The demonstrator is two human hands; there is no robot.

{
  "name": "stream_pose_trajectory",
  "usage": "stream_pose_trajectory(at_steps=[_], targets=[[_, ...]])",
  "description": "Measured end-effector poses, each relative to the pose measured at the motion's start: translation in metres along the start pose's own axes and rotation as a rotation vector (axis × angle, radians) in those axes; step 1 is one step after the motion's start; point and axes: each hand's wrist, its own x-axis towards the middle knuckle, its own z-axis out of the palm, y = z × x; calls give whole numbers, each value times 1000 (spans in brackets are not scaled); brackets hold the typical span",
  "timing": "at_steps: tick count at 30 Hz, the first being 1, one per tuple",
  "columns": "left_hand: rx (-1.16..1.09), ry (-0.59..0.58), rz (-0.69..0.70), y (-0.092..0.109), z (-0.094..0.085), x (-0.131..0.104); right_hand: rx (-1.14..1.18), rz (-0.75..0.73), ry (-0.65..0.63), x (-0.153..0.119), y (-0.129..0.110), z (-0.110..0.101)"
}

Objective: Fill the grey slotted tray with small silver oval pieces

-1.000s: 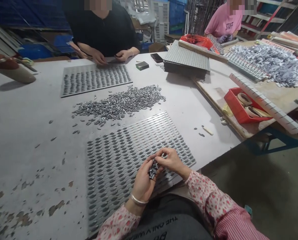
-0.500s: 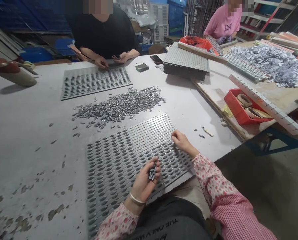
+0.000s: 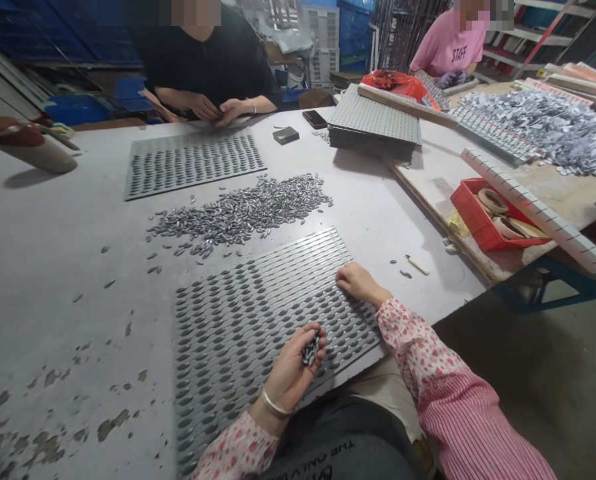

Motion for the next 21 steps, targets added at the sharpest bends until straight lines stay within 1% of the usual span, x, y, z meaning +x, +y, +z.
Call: stream_pose_trajectory(at_steps=[4,7,8,10,12,13,15,17,19,21], targets=[[16,6,16,-1,0,1,27,25,36,2,-4,-3],[24,36,47,-1,1,5,202,77,72,-8,-18,-9],[26,46,65,-1,1,7,295,88,57,-14,-25,-10],[26,61,103,-1,1,11,493,88,-29,-28,-42,-11],[26,68,128,-1,2,15,662,77,-111,-42,-58,-7],[25,69,133,-1,2,17,733,84,-120,-48,-65,-4],[22,67,136,0,4,18,837,121,-78,-55,-75,3],[18,66,141,1,6,18,873,150,-16,-57,-77,8],[3,53,133,3,7,16,822,165,46,-54,-70,7],[-14,41,93,5,7,13,681,196,128,-46,-55,2]])
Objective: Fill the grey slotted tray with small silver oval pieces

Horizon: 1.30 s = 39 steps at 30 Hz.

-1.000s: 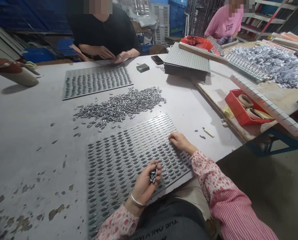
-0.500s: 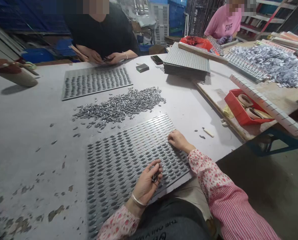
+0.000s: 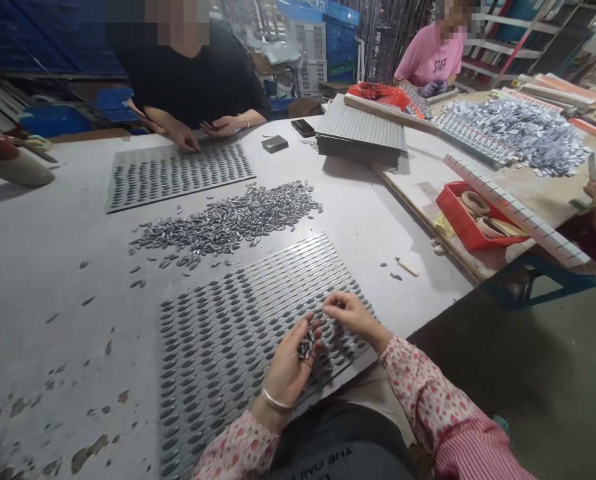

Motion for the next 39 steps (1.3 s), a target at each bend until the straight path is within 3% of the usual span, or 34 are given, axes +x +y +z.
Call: stream_pose_trajectory(at_steps=[4,10,18,22,25,30,34,39], targets=[[-32,-30,-97,2,-2,-1,-420,19,142,28,21,-30],[-57,-48,-175,-1,-9,1,-755,79,38,49,43,-41],[-57,-81,-155,-2,-10,-4,-740,105,94,52,43,-37],[-83,-71,-172,-2,-7,-4,-713,84,151,47,31,-33],[-82,-64,-153,0,-3,-4,-532,8,176,34,14,-26],[-165,-48,-135,4,1,-2,-235,-140,-75,5,-19,-11],[-212,-55,-114,6,4,1,-388,-293,-155,-9,-38,1],[-222,-77,-76,3,5,3,-562,-324,-161,-10,-40,10]])
